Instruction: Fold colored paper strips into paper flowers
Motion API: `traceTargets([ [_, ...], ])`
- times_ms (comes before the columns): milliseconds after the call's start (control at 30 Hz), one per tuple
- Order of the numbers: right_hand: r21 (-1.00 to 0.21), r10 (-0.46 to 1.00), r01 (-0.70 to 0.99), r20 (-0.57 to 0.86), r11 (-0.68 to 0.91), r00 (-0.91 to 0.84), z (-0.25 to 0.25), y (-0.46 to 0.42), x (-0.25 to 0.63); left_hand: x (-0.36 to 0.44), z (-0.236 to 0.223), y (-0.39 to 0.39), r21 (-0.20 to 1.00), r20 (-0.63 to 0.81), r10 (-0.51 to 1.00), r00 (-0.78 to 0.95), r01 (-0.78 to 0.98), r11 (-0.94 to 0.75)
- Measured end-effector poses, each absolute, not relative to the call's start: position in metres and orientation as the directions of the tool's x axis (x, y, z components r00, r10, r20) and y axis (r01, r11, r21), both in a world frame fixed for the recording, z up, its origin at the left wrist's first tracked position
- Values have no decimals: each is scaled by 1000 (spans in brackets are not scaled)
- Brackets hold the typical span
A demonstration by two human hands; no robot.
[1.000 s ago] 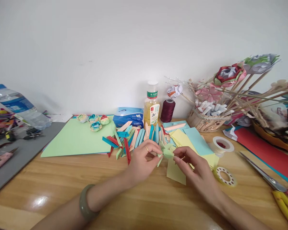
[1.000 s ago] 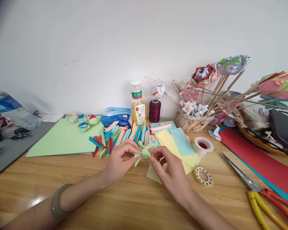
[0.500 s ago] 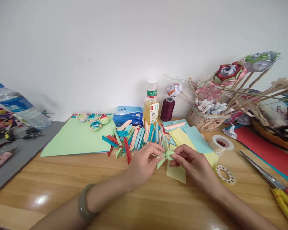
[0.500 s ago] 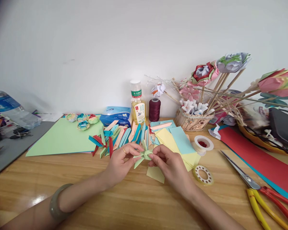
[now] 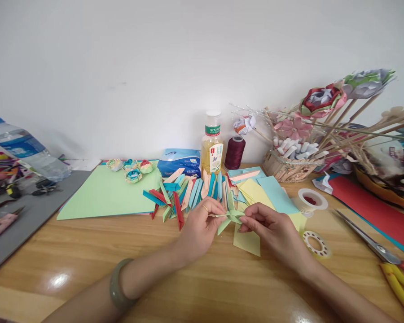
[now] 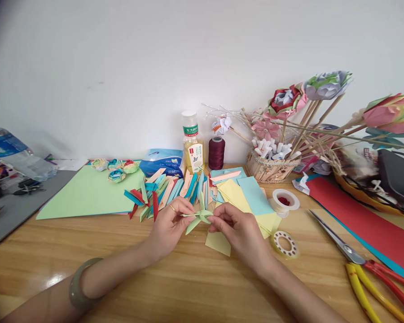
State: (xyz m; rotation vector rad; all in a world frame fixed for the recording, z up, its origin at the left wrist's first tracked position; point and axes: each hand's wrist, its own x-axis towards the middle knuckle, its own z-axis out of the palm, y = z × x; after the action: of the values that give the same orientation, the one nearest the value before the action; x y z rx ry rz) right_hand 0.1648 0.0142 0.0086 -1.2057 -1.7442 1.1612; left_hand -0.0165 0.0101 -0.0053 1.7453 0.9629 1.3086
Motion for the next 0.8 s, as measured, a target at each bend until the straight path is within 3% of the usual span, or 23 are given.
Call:
traceTargets([
  [633,-894,954,387,124,227,-272,27,17,173,-21,-12,11,795,528,821,218,214,-568],
  [800,-865,954,404,275,299,-117,36,22,178,-21,-9,13,880,458,869,189,41,-473],
])
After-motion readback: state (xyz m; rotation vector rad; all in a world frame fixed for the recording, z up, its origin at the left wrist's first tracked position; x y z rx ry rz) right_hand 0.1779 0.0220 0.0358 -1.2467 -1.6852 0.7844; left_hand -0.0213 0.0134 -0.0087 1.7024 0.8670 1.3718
